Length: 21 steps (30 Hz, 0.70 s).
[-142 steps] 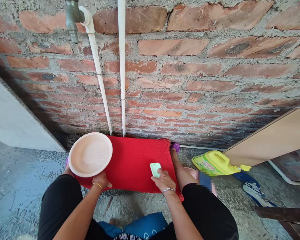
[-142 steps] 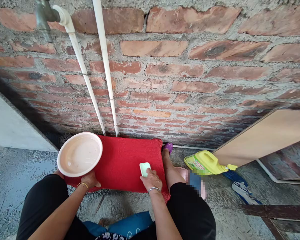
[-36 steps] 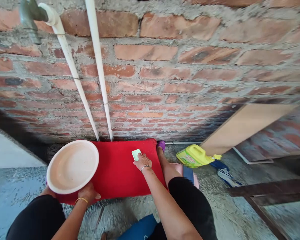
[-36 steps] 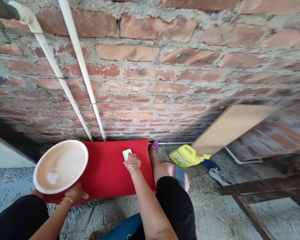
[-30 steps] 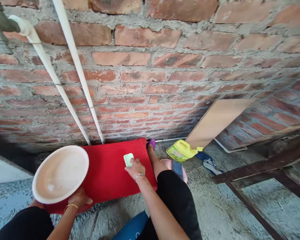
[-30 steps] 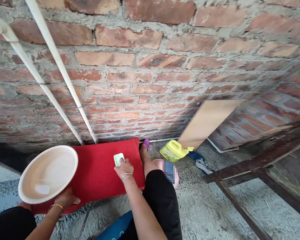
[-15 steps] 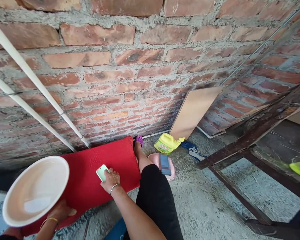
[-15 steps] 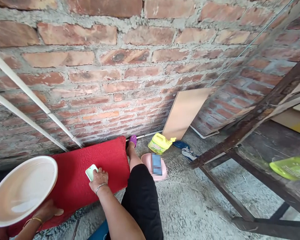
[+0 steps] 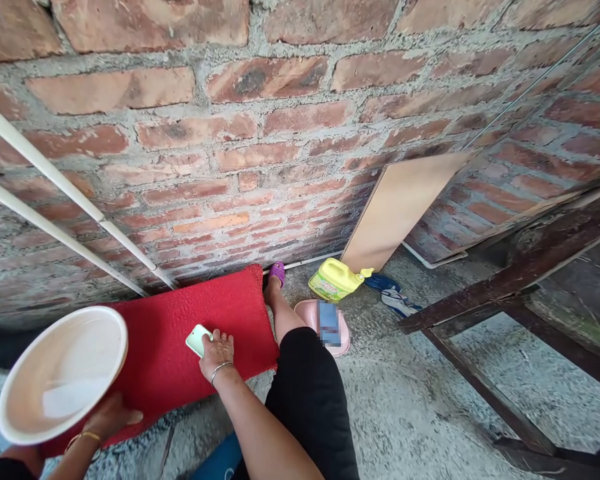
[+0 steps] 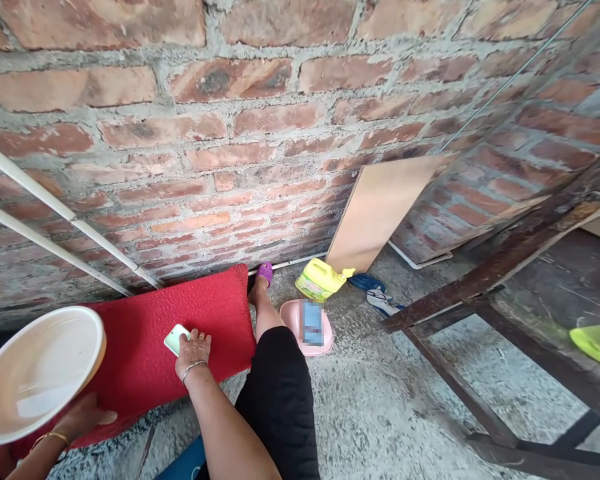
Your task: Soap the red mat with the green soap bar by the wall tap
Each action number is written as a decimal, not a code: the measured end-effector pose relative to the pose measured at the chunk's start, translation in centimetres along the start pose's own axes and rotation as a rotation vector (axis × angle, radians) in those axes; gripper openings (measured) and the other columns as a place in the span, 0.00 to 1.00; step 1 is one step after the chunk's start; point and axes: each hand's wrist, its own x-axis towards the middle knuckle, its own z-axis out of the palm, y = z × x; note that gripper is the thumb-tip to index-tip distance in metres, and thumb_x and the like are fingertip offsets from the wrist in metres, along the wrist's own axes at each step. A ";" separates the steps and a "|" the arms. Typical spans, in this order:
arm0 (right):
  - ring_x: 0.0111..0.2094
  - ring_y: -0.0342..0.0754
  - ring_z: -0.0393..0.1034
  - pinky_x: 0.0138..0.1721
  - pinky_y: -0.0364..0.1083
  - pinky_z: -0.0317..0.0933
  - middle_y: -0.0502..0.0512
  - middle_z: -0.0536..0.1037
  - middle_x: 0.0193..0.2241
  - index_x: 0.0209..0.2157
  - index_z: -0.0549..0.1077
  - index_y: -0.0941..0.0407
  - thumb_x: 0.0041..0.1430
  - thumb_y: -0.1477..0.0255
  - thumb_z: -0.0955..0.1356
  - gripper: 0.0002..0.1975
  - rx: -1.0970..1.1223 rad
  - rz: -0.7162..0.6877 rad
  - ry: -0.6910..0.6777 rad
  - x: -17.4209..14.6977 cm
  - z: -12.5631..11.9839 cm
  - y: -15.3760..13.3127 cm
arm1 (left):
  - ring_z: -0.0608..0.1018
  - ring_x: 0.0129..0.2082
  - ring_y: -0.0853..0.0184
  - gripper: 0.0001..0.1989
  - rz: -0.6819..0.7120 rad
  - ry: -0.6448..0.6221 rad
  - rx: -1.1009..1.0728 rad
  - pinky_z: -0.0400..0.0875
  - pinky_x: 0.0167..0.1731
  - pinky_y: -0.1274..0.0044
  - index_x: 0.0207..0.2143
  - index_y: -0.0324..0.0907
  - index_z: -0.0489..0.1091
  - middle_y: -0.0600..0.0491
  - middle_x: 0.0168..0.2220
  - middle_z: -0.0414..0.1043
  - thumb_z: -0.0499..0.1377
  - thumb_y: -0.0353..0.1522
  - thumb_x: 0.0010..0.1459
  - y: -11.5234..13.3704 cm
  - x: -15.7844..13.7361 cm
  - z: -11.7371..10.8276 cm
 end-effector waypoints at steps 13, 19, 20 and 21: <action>0.50 0.54 0.65 0.46 0.50 0.57 0.59 0.70 0.48 0.48 0.69 0.53 0.46 0.77 0.67 0.24 -0.061 -0.214 -0.026 -1.4 -2.1 1.4 | 0.69 0.55 0.54 0.35 0.182 0.285 -0.115 0.62 0.53 0.65 0.62 0.36 0.54 0.37 0.56 0.63 0.52 0.41 0.53 5.6 -5.7 -0.1; 0.43 0.48 0.65 0.41 0.44 0.55 0.52 0.72 0.42 0.40 0.70 0.54 0.37 0.80 0.71 0.23 -0.088 -0.482 -0.113 -1.8 -3.1 1.4 | 0.49 0.67 0.52 0.48 0.436 0.162 -0.108 0.47 0.62 0.59 0.66 0.50 0.47 0.46 0.68 0.45 0.62 0.44 0.44 11.7 -8.4 -5.0; 0.42 0.48 0.65 0.41 0.44 0.55 0.51 0.72 0.42 0.39 0.70 0.54 0.36 0.79 0.71 0.23 -0.089 -0.487 -0.123 -1.9 -3.2 1.4 | 0.51 0.67 0.52 0.48 0.475 0.131 -0.110 0.46 0.62 0.58 0.66 0.50 0.46 0.46 0.68 0.47 0.62 0.45 0.45 12.2 -8.6 -5.1; 0.42 0.48 0.65 0.41 0.44 0.55 0.51 0.72 0.41 0.38 0.70 0.54 0.35 0.79 0.71 0.23 -0.088 -0.488 -0.129 -2.0 -3.2 1.3 | 0.53 0.66 0.52 0.47 0.508 0.107 -0.111 0.46 0.62 0.57 0.67 0.49 0.45 0.45 0.67 0.49 0.61 0.46 0.46 12.5 -8.8 -5.0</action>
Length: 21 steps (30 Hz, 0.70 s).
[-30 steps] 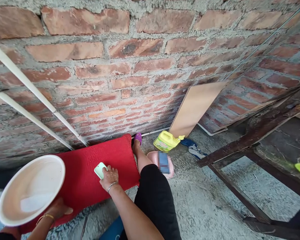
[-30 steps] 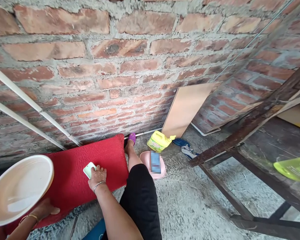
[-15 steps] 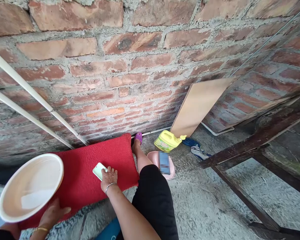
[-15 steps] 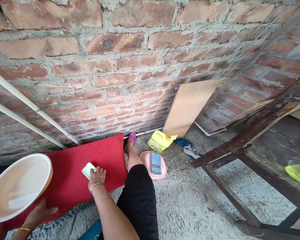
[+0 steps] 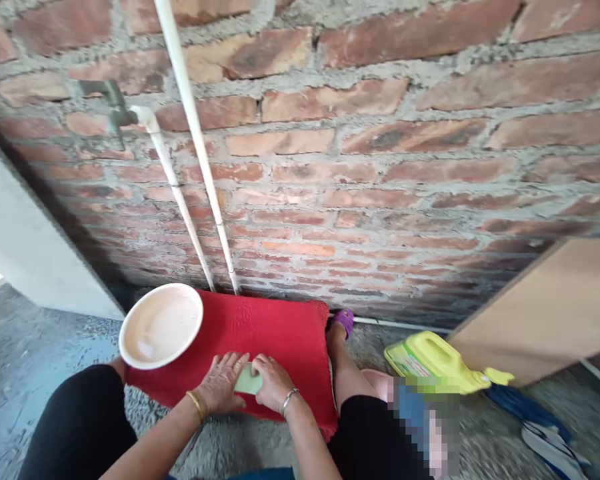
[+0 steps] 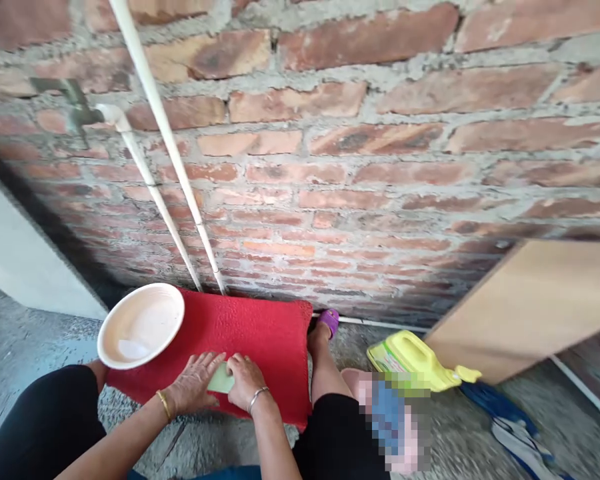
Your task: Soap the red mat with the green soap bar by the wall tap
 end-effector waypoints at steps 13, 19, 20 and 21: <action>0.48 0.47 0.68 0.50 0.44 0.58 0.52 0.70 0.47 0.43 0.70 0.49 0.50 0.73 0.65 0.17 0.036 0.153 0.122 -3.3 -1.5 1.7 | 0.71 0.51 0.57 0.26 -0.276 0.215 -0.089 0.63 0.54 0.69 0.52 0.36 0.64 0.40 0.51 0.68 0.54 0.41 0.53 -3.6 4.6 0.0; 0.48 0.47 0.69 0.50 0.45 0.58 0.52 0.75 0.43 0.43 0.70 0.49 0.53 0.74 0.63 0.15 -0.014 0.235 0.011 -3.6 -1.8 3.7 | 0.71 0.51 0.56 0.30 -0.626 0.396 -0.193 0.63 0.51 0.69 0.61 0.35 0.54 0.38 0.51 0.67 0.50 0.38 0.58 -5.8 8.9 -2.1; 0.49 0.48 0.69 0.50 0.45 0.58 0.53 0.75 0.44 0.43 0.70 0.49 0.53 0.74 0.63 0.15 -0.017 0.232 -0.017 -3.3 -1.5 3.4 | 0.71 0.51 0.56 0.31 -0.686 0.406 -0.210 0.63 0.51 0.68 0.63 0.36 0.52 0.37 0.52 0.66 0.50 0.37 0.58 -5.7 9.6 -1.8; 0.49 0.48 0.69 0.50 0.45 0.59 0.53 0.76 0.44 0.43 0.71 0.49 0.52 0.74 0.63 0.16 -0.024 0.224 -0.051 -3.0 -1.3 3.0 | 0.71 0.51 0.55 0.31 -0.742 0.408 -0.221 0.64 0.50 0.67 0.63 0.37 0.51 0.37 0.52 0.66 0.49 0.37 0.59 -5.2 10.3 -1.5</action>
